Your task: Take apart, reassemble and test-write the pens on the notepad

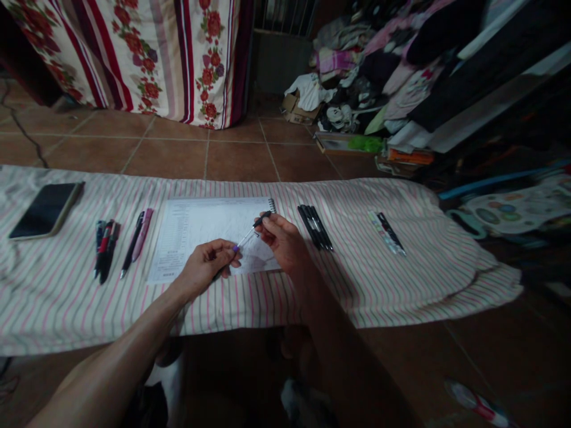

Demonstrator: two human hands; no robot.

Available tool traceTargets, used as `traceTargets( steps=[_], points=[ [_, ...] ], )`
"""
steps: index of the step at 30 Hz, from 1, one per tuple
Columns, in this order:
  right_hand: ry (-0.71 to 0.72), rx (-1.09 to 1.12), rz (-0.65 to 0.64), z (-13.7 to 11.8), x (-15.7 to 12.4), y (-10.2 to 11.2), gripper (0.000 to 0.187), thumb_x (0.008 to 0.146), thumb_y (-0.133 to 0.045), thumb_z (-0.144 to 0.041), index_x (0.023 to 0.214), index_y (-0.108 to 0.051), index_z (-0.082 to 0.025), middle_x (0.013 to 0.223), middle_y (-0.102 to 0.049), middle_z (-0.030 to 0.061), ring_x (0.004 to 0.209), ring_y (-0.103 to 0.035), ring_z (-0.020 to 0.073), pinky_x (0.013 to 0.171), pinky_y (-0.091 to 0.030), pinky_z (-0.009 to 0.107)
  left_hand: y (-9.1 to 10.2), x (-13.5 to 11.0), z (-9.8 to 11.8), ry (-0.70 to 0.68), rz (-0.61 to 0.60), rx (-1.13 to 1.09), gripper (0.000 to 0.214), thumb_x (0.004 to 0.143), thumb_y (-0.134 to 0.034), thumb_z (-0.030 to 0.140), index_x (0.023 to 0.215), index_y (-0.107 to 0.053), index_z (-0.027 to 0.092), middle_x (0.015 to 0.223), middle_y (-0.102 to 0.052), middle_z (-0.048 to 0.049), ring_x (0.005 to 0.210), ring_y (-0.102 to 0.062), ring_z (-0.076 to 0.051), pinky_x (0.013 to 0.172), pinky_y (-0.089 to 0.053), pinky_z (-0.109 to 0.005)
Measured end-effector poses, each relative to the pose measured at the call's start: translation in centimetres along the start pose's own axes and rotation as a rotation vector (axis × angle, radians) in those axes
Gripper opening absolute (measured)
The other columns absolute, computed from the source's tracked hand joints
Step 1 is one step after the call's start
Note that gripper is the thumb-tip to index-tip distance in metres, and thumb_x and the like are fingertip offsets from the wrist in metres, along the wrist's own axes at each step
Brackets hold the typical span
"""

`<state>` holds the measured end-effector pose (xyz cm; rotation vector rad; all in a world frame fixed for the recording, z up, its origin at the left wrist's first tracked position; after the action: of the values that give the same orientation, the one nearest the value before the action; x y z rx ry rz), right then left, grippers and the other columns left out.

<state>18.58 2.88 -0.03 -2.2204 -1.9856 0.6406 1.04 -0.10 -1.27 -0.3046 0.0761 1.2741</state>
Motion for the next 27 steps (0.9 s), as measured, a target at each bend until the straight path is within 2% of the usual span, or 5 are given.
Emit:
traceTargets(
  steps=[27],
  points=[
    [-0.001, -0.060, -0.018, -0.01, -0.19, -0.08, 0.029, 0.063, -0.072, -0.037, 0.085, -0.065, -0.020, 0.082, -0.069, 0.0003, 0.073, -0.060, 0.0103, 0.064, -0.042, 0.022, -0.02, 0.06, 0.04, 0.010, 0.009, 0.001, 0.031, 0.072, -0.071, 0.040, 0.084, -0.067, 0.013, 0.078, -0.071, -0.0099, 0.061, -0.060, -0.013, 0.048, -0.039, -0.022]
  ],
)
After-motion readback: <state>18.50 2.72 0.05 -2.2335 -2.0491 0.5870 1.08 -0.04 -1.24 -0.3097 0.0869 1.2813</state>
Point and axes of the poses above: each hand's wrist, its own x-axis towards the middle knuckle, its own y-axis out of the back of the hand, z = x × y, the point moved 1 cm from there along x, towards the middle knuckle
